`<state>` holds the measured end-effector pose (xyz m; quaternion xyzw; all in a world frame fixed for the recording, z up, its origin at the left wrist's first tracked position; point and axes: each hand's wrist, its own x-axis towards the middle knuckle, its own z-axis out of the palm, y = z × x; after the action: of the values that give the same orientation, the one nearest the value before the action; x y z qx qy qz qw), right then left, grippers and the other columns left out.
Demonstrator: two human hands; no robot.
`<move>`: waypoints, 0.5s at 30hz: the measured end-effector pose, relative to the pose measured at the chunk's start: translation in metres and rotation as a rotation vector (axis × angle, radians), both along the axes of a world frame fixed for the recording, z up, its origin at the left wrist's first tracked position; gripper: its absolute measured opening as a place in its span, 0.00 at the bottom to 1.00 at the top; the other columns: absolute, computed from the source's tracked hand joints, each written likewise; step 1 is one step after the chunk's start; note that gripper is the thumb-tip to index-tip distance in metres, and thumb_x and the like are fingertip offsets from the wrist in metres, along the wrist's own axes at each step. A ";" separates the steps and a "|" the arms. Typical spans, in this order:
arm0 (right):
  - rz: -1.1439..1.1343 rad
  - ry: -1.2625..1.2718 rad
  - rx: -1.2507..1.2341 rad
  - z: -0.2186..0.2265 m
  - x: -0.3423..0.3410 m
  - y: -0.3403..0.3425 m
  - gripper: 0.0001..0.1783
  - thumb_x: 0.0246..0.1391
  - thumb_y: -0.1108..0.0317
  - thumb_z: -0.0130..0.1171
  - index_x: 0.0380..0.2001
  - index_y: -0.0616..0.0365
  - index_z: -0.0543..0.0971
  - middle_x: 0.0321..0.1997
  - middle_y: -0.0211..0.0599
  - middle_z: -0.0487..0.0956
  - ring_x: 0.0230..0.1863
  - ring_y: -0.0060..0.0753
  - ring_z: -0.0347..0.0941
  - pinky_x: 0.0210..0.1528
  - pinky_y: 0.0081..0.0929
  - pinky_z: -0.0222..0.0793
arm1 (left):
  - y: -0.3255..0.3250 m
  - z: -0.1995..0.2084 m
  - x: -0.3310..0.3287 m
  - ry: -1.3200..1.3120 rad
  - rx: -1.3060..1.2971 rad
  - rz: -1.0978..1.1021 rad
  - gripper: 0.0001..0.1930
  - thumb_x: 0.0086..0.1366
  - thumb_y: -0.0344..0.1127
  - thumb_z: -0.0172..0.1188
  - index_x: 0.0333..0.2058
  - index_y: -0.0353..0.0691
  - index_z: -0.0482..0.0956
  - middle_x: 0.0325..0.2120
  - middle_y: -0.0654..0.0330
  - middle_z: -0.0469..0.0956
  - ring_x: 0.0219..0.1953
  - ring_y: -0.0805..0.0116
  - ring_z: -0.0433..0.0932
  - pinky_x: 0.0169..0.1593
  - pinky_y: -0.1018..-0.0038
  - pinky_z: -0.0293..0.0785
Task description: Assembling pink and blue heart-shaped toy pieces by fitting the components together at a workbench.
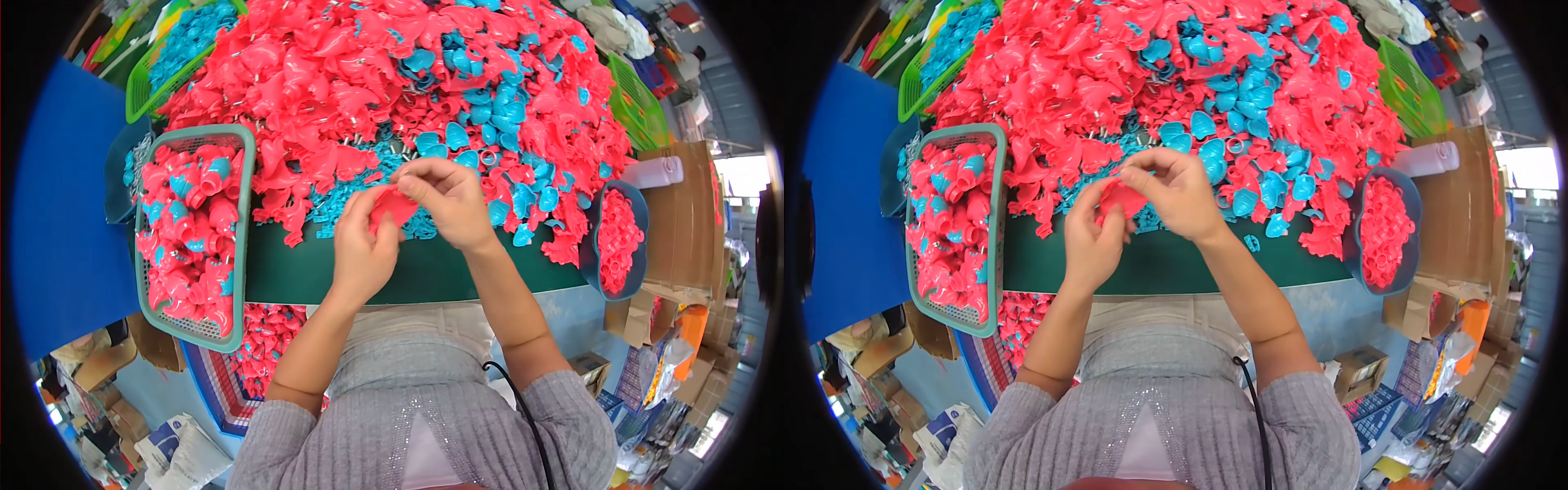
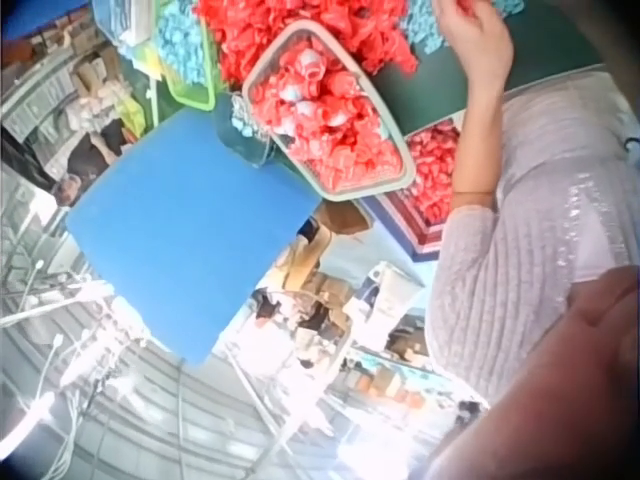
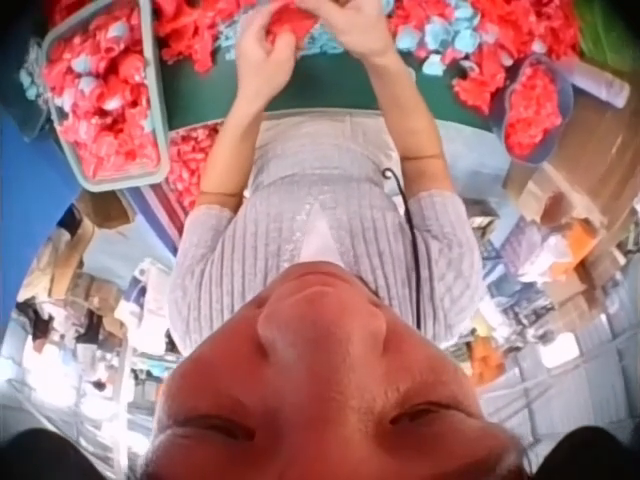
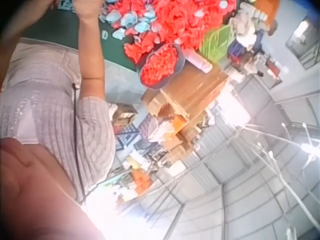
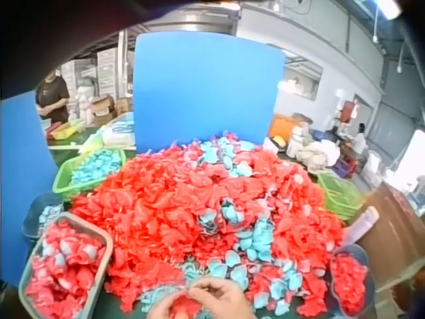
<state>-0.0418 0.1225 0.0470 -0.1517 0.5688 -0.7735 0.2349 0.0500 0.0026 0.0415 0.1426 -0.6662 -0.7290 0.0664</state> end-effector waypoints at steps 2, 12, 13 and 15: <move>0.057 0.004 -0.017 -0.005 0.009 -0.001 0.06 0.54 0.74 0.59 0.35 0.65 0.77 0.37 0.36 0.78 0.39 0.22 0.73 0.44 0.22 0.70 | 0.001 -0.005 0.013 0.020 -0.059 0.001 0.15 0.61 0.23 0.47 0.47 0.27 0.68 0.39 0.53 0.69 0.23 0.75 0.74 0.23 0.81 0.70; 0.219 -0.028 0.094 -0.029 0.026 0.006 0.07 0.54 0.72 0.58 0.36 0.63 0.74 0.34 0.31 0.77 0.35 0.18 0.73 0.39 0.20 0.70 | 0.010 -0.028 0.036 -0.090 0.418 -0.033 0.13 0.62 0.23 0.49 0.47 0.32 0.67 0.27 0.59 0.74 0.23 0.77 0.73 0.24 0.83 0.69; 0.226 -0.027 0.092 -0.026 0.023 0.004 0.07 0.54 0.72 0.58 0.36 0.63 0.74 0.34 0.31 0.77 0.35 0.18 0.73 0.39 0.20 0.70 | 0.010 -0.026 0.035 -0.127 0.494 -0.039 0.13 0.62 0.24 0.50 0.47 0.32 0.66 0.27 0.59 0.75 0.24 0.76 0.73 0.26 0.82 0.69; 0.200 0.002 0.247 -0.016 0.014 0.003 0.11 0.53 0.72 0.61 0.39 0.63 0.75 0.34 0.29 0.77 0.35 0.17 0.73 0.38 0.20 0.70 | 0.006 -0.025 0.032 -0.160 0.568 -0.036 0.13 0.63 0.25 0.51 0.47 0.33 0.65 0.27 0.59 0.75 0.25 0.75 0.73 0.28 0.82 0.69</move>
<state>-0.0279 0.1255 0.0311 -0.1783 0.6418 -0.6704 0.3270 0.0816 0.0084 0.0167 0.2008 -0.4410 -0.8738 -0.0417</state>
